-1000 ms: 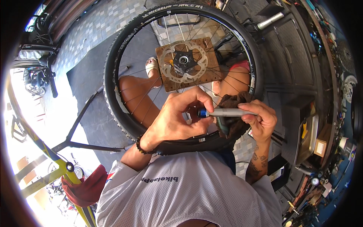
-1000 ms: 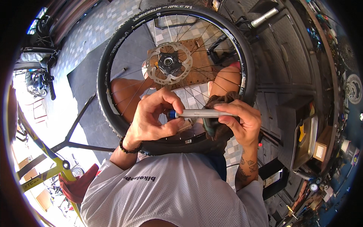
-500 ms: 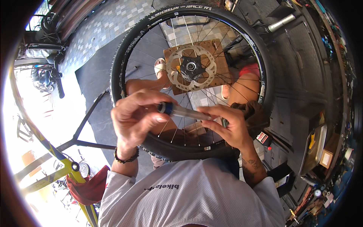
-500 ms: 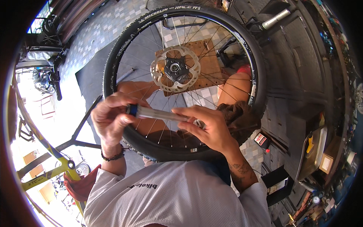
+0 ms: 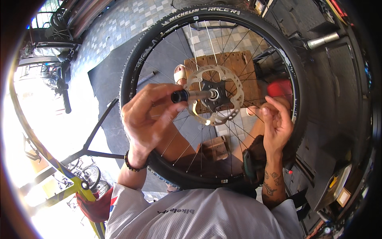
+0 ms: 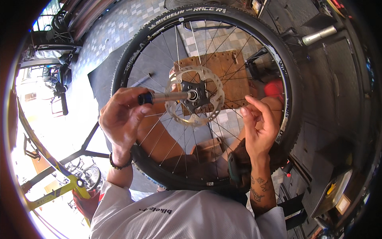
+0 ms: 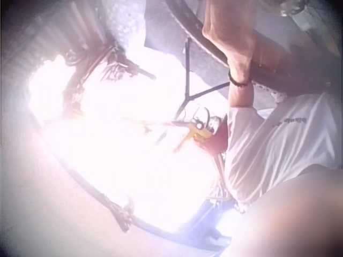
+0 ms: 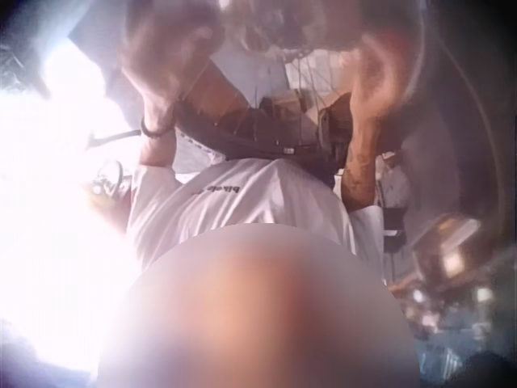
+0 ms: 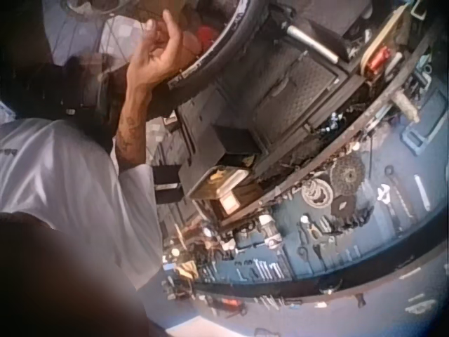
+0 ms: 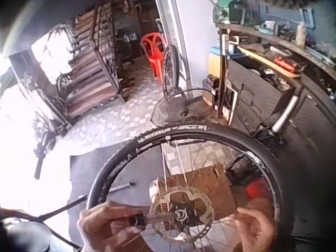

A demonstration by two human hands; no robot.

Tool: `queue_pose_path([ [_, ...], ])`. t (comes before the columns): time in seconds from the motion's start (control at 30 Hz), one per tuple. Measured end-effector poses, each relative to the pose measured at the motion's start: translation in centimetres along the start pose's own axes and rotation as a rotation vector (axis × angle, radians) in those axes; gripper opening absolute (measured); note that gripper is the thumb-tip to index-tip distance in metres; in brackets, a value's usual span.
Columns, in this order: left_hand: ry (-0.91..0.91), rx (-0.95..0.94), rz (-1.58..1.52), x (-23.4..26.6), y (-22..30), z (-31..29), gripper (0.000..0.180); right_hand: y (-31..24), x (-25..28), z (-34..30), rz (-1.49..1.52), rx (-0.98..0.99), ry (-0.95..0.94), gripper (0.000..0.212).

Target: The person cleans and maintains a bicycle wheel hub. They use a wire brush and a rag to scrub the hub, then apply lubricant with a syringe and wipe it with a rag. The person also uses a screwdriver to adjust components and a hammer to tap the hub.

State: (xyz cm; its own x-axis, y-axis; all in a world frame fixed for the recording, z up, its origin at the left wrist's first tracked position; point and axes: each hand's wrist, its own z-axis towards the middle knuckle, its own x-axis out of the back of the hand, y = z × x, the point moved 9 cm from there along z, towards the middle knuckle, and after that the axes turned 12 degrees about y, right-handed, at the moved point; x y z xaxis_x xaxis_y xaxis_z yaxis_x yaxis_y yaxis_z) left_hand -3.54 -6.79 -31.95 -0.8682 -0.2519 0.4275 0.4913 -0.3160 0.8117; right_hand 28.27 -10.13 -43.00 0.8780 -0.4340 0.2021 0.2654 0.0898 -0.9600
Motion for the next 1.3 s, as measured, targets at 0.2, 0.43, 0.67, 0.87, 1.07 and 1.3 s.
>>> queue_pose_path([
  [0.2, -0.088, -0.124, -0.017, -1.7, -0.2, 1.2, 0.037, 0.3, -0.3, 0.5, -0.008, -0.074, -0.046, 0.027],
  [0.43, -0.211, -0.269, -0.007, -3.1, 0.6, 2.7, 0.039, 1.7, -0.2, 0.3, -0.051, -0.133, -0.062, 0.028],
  [0.67, -0.272, -0.297, 0.034, -4.5, 1.8, 3.7, 0.038, 2.1, 0.3, 0.3, -0.041, -0.133, -0.056, 0.029],
  [0.87, -0.406, -0.435, 0.164, -6.6, 3.8, 2.8, 0.03, 2.1, 0.3, 0.3, -0.005, -0.145, -0.056, 0.03],
  [1.07, -0.493, -0.252, 0.161, -8.1, 0.1, 1.7, 0.035, 2.0, 0.6, 0.2, -0.018, -0.161, -0.051, 0.03],
  [1.3, -0.489, -0.168, 0.166, -8.8, -0.7, 1.0, 0.037, 2.0, 0.5, 0.2, 0.019, -0.159, -0.053, 0.03],
])
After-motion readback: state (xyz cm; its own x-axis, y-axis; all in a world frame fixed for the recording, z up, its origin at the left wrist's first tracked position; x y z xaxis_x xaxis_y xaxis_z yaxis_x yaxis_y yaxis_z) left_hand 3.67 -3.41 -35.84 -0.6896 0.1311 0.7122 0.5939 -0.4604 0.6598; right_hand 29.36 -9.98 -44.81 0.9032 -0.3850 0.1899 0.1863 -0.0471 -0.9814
